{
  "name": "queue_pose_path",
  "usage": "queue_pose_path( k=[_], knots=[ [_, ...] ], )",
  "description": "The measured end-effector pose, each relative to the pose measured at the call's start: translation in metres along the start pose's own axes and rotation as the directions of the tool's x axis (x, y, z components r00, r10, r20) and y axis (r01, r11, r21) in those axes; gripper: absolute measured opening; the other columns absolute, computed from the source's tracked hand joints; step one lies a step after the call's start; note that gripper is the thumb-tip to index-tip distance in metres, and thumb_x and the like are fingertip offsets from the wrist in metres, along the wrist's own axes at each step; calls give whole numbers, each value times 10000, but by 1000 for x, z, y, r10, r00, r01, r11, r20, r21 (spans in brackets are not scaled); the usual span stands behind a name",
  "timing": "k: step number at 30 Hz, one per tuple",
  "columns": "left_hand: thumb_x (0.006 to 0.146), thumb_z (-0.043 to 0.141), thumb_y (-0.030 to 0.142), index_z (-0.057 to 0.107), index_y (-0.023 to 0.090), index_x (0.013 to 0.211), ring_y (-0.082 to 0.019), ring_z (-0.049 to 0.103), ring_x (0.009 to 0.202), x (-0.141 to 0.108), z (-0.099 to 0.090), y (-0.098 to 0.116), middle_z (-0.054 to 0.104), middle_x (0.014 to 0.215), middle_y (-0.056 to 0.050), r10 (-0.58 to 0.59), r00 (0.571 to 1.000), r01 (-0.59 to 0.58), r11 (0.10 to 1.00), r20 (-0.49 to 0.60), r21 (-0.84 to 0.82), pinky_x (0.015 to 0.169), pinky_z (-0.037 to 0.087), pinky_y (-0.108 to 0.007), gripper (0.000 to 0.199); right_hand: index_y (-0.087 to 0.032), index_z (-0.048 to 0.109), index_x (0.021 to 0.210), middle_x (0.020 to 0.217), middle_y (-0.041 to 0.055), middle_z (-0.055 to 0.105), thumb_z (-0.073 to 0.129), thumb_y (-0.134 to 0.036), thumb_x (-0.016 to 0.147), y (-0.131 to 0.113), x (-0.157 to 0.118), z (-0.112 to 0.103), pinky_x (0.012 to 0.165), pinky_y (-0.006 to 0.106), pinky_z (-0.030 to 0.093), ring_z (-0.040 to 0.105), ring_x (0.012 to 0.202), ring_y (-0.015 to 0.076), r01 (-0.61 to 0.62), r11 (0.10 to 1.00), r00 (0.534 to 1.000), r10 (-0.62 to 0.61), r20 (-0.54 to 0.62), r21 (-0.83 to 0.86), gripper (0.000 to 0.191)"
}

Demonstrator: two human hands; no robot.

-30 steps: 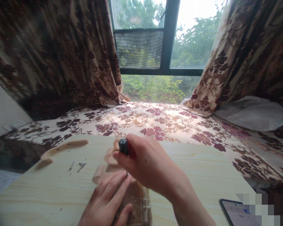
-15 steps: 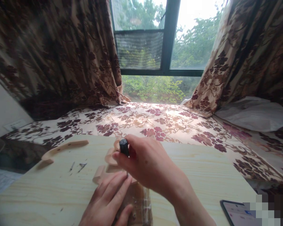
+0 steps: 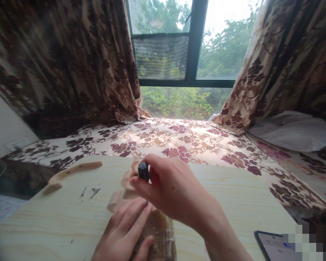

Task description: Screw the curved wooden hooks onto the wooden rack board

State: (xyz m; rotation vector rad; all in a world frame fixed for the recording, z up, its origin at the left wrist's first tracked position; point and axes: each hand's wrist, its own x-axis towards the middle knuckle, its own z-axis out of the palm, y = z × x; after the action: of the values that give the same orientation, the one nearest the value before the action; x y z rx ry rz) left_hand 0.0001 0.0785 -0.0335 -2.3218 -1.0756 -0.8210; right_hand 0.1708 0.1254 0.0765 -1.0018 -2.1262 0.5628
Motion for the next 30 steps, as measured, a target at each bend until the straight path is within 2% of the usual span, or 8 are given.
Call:
queue_pose_path(
  k=[2,7,11,16,19,25,30],
  knots=[
    [811,502,251,572,138,1173,-227,567,1063,0,0,0,618,1166,-92,7,1000,-7,1000,-8,7,860,490,-311,386,-202,557,809,647,-50,501,550,-211,831,-2,-2,-2,511,201,330,407,561,74,21,999,999,-22,28,42,25],
    [813,501,246,564,124,1188,-228,558,1077,2,-2,1,614,1176,-95,4,1000,-4,1000,8,14,865,489,-312,400,-192,469,679,592,-65,427,548,-222,835,0,-1,-1,485,205,297,358,537,64,-6,1000,1000,6,6,6,178],
    [818,492,250,562,111,1189,-226,562,1073,2,-2,0,615,1173,-99,8,1000,-9,1000,9,23,865,491,-311,402,-195,451,675,601,-55,435,549,-294,847,2,1,0,499,224,297,357,548,77,-45,997,999,43,-34,-60,221],
    [816,500,254,571,135,1168,-229,573,1064,1,-2,1,622,1166,-91,4,1000,-4,1000,9,18,853,497,-319,378,-220,541,805,651,-66,494,552,-231,841,-2,-2,-3,510,194,321,391,556,67,6,1000,1000,-6,26,9,39],
    [811,505,249,566,123,1176,-233,569,1069,1,-2,2,618,1169,-99,7,1000,-7,1000,10,17,857,494,-321,390,-214,530,759,627,-68,488,550,-212,838,-2,-3,-3,510,191,318,396,555,65,15,1000,1000,-15,26,15,82],
    [815,508,248,555,108,1198,-235,547,1090,1,-1,0,605,1182,-110,12,1000,-12,1000,8,-3,879,477,-318,411,-201,504,731,625,-54,497,545,-303,854,2,-1,-1,519,221,319,403,555,78,-55,996,998,51,-48,-75,165],
    [814,494,240,571,105,1170,-233,549,1072,3,-2,1,613,1160,-106,14,1000,-14,1000,-6,13,875,473,-318,388,-224,574,821,655,-70,531,572,-256,839,-1,-2,-5,523,177,341,427,566,59,16,1000,1000,-17,21,12,37]
  ],
)
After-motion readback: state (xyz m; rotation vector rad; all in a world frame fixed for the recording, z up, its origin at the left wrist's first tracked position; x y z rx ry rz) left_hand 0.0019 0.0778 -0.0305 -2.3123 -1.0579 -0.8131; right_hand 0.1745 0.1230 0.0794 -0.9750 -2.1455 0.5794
